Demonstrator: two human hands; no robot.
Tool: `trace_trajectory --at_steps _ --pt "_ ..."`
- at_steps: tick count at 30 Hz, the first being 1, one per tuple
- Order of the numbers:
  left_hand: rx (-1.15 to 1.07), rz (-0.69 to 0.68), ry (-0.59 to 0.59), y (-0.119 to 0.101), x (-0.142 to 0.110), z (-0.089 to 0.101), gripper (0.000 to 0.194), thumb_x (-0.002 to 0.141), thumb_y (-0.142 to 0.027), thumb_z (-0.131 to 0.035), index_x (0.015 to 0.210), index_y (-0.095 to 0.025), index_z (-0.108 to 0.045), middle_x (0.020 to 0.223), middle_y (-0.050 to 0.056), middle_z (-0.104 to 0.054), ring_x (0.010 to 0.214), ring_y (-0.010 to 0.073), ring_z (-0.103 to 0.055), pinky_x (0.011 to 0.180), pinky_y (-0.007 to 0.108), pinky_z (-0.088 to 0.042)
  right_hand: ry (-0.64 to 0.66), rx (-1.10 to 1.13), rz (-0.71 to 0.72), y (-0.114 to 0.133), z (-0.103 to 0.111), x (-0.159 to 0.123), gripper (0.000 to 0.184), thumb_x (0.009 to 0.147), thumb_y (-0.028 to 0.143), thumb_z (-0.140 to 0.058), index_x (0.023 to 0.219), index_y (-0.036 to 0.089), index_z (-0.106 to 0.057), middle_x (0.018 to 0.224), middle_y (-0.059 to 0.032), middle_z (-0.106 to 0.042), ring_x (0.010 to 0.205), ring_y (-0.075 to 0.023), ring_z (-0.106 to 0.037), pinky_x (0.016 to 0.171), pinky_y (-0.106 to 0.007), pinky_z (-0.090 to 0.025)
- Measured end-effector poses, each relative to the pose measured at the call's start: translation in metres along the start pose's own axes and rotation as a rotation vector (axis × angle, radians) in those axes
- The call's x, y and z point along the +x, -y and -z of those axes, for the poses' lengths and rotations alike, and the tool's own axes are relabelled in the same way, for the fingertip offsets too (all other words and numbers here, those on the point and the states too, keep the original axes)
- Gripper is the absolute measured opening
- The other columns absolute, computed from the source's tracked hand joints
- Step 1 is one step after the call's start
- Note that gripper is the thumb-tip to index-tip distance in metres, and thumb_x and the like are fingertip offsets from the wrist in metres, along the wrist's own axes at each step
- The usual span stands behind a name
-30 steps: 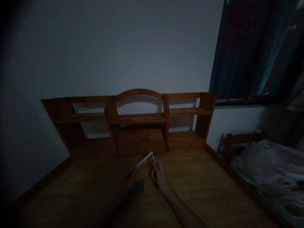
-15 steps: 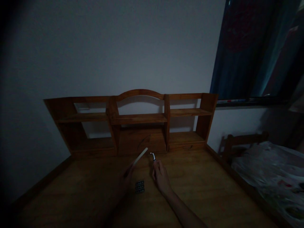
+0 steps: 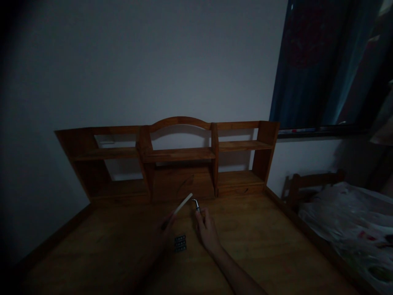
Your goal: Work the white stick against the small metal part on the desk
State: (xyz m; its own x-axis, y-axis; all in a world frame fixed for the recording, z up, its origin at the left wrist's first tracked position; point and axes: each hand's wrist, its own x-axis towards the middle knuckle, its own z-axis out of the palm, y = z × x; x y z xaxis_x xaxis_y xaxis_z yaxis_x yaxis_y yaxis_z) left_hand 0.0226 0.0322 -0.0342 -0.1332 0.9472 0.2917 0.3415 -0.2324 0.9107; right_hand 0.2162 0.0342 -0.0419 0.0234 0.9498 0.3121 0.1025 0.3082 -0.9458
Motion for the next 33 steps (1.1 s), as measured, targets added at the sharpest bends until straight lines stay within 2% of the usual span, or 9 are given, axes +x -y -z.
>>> trace_trajectory --at_steps 4,8,16,21,25,29,33 --pt "-0.030 0.011 0.027 -0.002 0.000 -0.003 0.038 0.089 -0.046 -0.056 0.117 -0.024 -0.071 0.124 0.006 -0.069 0.120 0.0271 -0.062 0.108 0.045 -0.045 -0.007 0.005 0.007 0.002 0.000 0.000 0.036 0.095 0.058 -0.044 0.095 0.023 -0.054 0.065 0.0039 -0.052 0.060 -0.0163 -0.051 0.060 -0.027 -0.041" --pt "-0.055 0.064 -0.006 -0.001 0.003 -0.002 0.039 0.089 -0.047 -0.057 0.114 -0.021 -0.072 0.119 0.010 -0.071 0.114 0.0294 -0.066 0.103 0.047 -0.049 -0.034 0.011 0.006 0.003 0.001 0.000 0.035 0.096 0.057 -0.045 0.095 0.023 -0.053 0.071 0.0026 -0.054 0.064 -0.0162 -0.053 0.063 -0.027 -0.042" --pt "-0.096 0.024 0.006 0.009 0.003 -0.005 0.040 0.086 -0.049 -0.061 0.112 -0.021 -0.073 0.119 0.008 -0.072 0.115 0.0284 -0.065 0.105 0.046 -0.048 -0.018 0.006 -0.004 0.001 0.000 -0.001 0.035 0.096 0.057 -0.045 0.096 0.023 -0.053 0.067 0.0036 -0.053 0.061 -0.0164 -0.053 0.060 -0.027 -0.041" --pt "-0.115 0.092 -0.010 0.001 0.007 -0.002 0.041 0.085 -0.051 -0.060 0.109 -0.021 -0.074 0.112 0.008 -0.075 0.106 0.0291 -0.070 0.099 0.047 -0.052 -0.034 0.003 0.009 0.003 0.001 -0.001 0.036 0.095 0.058 -0.046 0.095 0.022 -0.053 0.068 0.0031 -0.054 0.062 -0.0163 -0.052 0.062 -0.027 -0.041" --pt "-0.088 0.043 -0.003 -0.007 0.003 0.001 0.040 0.087 -0.049 -0.058 0.110 -0.021 -0.074 0.116 0.008 -0.073 0.111 0.0290 -0.067 0.102 0.045 -0.051 -0.015 -0.008 -0.012 0.004 0.001 -0.001 0.039 0.094 0.061 -0.044 0.098 0.023 -0.054 0.063 0.0043 -0.052 0.060 -0.0170 -0.052 0.060 -0.027 -0.040" --pt "-0.068 0.045 0.041 -0.005 0.001 -0.005 0.038 0.087 -0.046 -0.058 0.112 -0.021 -0.073 0.118 0.007 -0.072 0.114 0.0281 -0.065 0.103 0.043 -0.050 -0.026 0.007 -0.029 0.005 0.001 -0.001 0.043 0.092 0.064 -0.045 0.100 0.023 -0.055 0.063 0.0034 -0.054 0.059 -0.0181 -0.053 0.060 -0.028 -0.041" --pt "-0.059 0.081 0.004 0.000 0.006 -0.002 0.037 0.088 -0.045 -0.057 0.110 -0.020 -0.074 0.115 0.009 -0.073 0.111 0.0292 -0.067 0.101 0.046 -0.051 -0.029 0.027 -0.016 0.007 0.001 -0.002 0.043 0.093 0.064 -0.043 0.098 0.023 -0.056 0.067 0.0008 -0.056 0.062 -0.0185 -0.055 0.062 -0.029 -0.044"
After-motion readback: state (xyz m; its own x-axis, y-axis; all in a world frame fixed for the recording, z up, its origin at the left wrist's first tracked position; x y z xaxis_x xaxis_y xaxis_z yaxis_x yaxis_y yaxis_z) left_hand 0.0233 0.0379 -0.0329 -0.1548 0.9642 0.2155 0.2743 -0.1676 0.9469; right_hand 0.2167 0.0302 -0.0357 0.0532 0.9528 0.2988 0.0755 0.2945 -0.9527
